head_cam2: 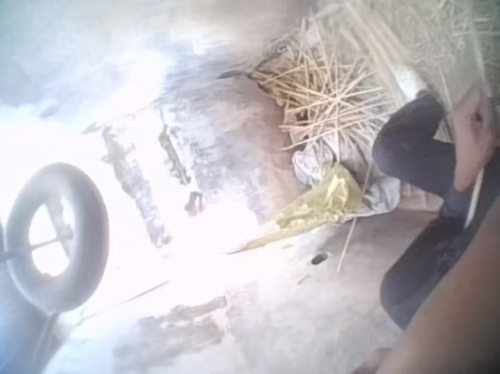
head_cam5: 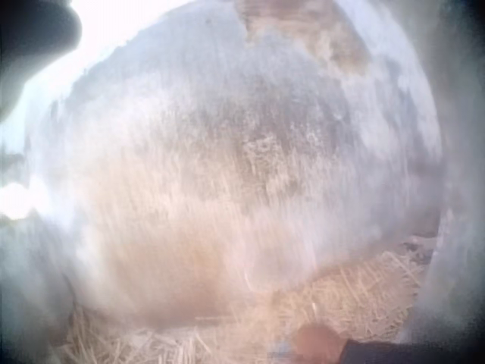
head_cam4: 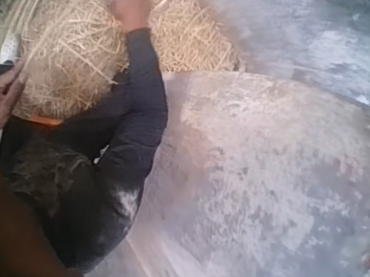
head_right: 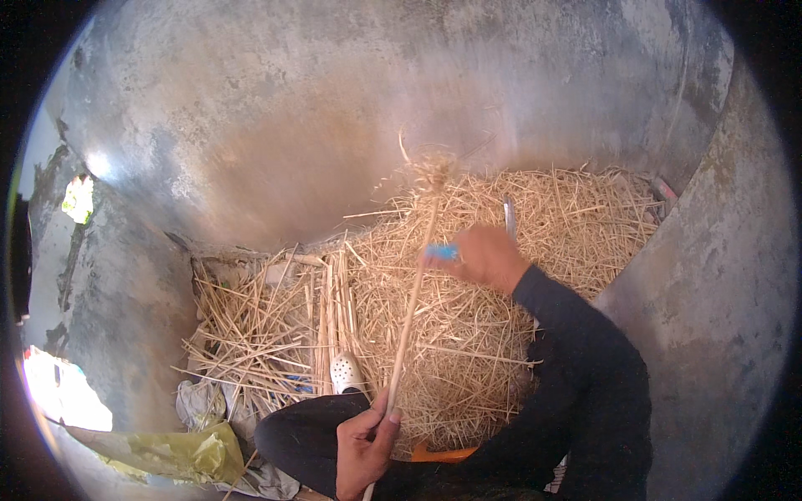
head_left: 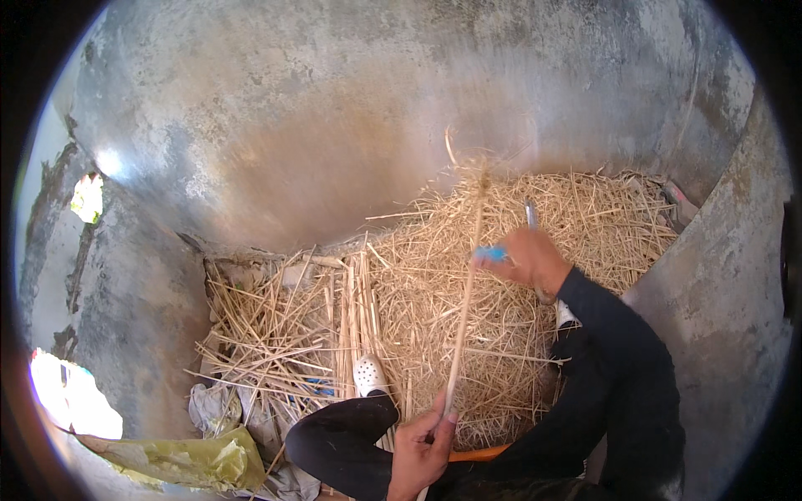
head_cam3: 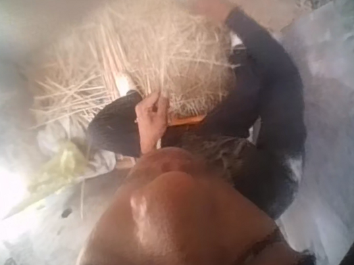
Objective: The person sits on the floor and uses a knife to strip the outer layers and small branches from a long, thin stick. They hold the stick with their left hand and scrape it with the knife in their right hand, working from the bottom to the top.
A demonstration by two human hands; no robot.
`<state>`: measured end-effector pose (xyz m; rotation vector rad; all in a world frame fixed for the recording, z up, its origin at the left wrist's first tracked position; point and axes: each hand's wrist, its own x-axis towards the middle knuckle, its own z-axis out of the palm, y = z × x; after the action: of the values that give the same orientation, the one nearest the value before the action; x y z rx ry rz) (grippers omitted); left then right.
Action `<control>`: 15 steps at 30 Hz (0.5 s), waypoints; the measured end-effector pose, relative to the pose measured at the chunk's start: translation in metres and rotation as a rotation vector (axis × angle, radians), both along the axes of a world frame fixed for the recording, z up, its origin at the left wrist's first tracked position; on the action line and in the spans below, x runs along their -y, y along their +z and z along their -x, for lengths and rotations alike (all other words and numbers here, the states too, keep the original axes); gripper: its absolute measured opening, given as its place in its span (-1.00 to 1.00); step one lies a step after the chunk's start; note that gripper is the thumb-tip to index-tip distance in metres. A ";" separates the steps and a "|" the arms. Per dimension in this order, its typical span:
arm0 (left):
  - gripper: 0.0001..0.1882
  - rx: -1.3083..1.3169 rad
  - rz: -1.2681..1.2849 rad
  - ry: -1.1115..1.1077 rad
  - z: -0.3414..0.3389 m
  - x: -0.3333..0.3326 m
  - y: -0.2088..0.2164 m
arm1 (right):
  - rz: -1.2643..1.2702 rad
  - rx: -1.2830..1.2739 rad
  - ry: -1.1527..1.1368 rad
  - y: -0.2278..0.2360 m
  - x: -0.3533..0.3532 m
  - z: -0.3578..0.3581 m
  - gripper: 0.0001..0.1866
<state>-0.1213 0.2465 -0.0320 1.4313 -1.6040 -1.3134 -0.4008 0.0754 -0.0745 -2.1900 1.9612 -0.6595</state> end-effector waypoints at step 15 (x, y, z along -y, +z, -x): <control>-0.67 0.048 0.086 -0.104 0.006 -0.003 -0.013 | 0.055 0.056 -0.348 -0.042 0.053 0.060 -0.12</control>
<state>-0.1273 0.2492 -0.0454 1.3533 -1.7659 -1.2605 -0.4604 0.0227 -0.1169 -1.8486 2.3429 -0.8172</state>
